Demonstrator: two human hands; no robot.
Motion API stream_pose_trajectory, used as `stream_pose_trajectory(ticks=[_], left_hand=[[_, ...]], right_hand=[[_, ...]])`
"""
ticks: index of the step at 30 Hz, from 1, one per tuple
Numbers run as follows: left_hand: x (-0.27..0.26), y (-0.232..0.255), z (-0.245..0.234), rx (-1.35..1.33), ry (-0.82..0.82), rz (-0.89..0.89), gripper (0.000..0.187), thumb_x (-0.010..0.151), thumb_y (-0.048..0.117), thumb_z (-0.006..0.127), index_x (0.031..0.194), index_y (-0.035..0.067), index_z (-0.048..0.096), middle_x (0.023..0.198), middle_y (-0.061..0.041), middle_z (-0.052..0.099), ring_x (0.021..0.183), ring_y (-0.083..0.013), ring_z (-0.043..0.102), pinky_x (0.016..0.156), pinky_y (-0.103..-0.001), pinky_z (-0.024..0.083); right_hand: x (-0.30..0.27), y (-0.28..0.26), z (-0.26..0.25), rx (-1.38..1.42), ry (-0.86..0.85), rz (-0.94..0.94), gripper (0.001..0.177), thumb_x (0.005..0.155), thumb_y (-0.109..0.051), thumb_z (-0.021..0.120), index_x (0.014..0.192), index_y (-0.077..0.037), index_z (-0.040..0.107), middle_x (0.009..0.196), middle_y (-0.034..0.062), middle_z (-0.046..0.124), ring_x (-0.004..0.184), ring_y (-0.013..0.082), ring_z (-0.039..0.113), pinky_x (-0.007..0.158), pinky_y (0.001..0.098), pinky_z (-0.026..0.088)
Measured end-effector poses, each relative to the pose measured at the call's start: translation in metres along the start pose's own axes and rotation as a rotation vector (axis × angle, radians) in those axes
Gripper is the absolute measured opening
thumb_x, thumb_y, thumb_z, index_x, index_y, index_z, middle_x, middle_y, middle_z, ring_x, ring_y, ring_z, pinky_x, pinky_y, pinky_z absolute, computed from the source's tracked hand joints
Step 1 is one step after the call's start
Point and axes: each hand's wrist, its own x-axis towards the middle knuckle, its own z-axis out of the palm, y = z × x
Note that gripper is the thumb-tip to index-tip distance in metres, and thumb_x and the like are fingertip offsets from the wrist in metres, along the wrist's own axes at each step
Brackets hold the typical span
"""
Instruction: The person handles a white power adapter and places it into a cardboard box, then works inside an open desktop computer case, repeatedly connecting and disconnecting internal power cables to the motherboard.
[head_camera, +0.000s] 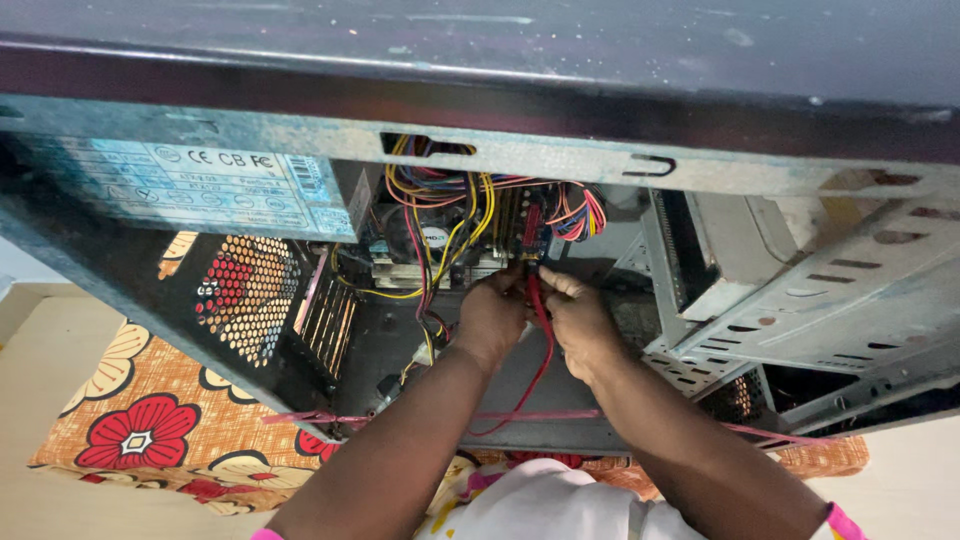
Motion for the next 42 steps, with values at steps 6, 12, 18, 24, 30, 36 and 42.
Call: stream_pose_trajectory(ticks=[6,12,18,24,30,36,42], left_hand=[[-0.001,0.002,-0.002,0.149,0.056,0.101,0.035,0.095,0.012,0.06,0.129,0.008,0.069,0.104,-0.016,0.076,0.092,-0.0242,0.074,0.08,-0.034,0.055],[-0.01,0.016,0.006,0.068,0.117,0.056,0.031,0.095,0.016,0.059,0.121,0.007,0.072,0.106,-0.021,0.074,0.095,-0.0357,0.072,0.08,-0.04,0.055],[-0.018,0.024,0.008,0.082,0.095,0.021,0.029,0.093,0.017,0.058,0.116,0.008,0.073,0.107,-0.019,0.074,0.097,-0.0339,0.073,0.082,-0.039,0.055],[-0.014,0.018,0.004,0.222,0.088,0.082,0.026,0.095,0.022,0.061,0.113,0.006,0.073,0.106,-0.022,0.073,0.1,-0.0383,0.07,0.084,-0.041,0.055],[-0.011,0.019,-0.003,0.24,0.127,0.165,0.036,0.086,0.023,0.064,0.118,0.01,0.072,0.108,-0.023,0.072,0.102,-0.0401,0.069,0.085,-0.043,0.055],[-0.012,0.027,0.004,0.395,0.145,0.202,0.03,0.091,0.023,0.062,0.114,0.01,0.075,0.101,-0.025,0.071,0.099,-0.0431,0.068,0.083,-0.049,0.056],[-0.01,0.028,-0.001,0.333,0.153,0.197,0.032,0.088,0.02,0.062,0.116,0.011,0.073,0.099,-0.026,0.07,0.097,-0.0438,0.068,0.08,-0.05,0.056]], right_hand=[[-0.003,0.007,0.007,-0.16,0.027,-0.121,0.04,0.103,-0.007,0.048,0.141,-0.002,0.059,0.117,0.0045,0.073,0.092,0.0071,0.066,0.084,0.0235,0.053],[-0.008,0.002,0.004,-0.272,0.045,-0.143,0.046,0.099,-0.002,0.045,0.143,-0.004,0.058,0.116,0.0051,0.073,0.089,0.0095,0.064,0.083,0.0254,0.053],[-0.009,-0.004,0.003,-0.283,0.092,-0.091,0.047,0.098,0.001,0.04,0.14,-0.004,0.061,0.114,0.0086,0.074,0.09,0.0128,0.067,0.082,0.0271,0.054],[-0.019,-0.004,0.013,-0.541,0.165,-0.277,0.052,0.092,0.005,0.045,0.138,-0.007,0.064,0.119,0.0156,0.076,0.097,0.0177,0.071,0.088,0.0301,0.054],[-0.014,0.006,0.01,-0.708,0.169,-0.349,0.057,0.088,0.007,0.045,0.141,-0.008,0.059,0.124,0.0226,0.07,0.108,0.0242,0.071,0.093,0.0336,0.053],[0.0,0.015,0.002,-0.562,0.1,-0.565,0.06,0.084,0.011,0.041,0.139,-0.003,0.061,0.131,0.0216,0.071,0.121,0.0265,0.068,0.102,0.0352,0.048],[-0.006,0.006,0.007,-0.668,0.183,-0.296,0.059,0.088,0.008,0.044,0.14,-0.01,0.062,0.121,0.0188,0.073,0.104,0.0248,0.073,0.092,0.0319,0.053]])
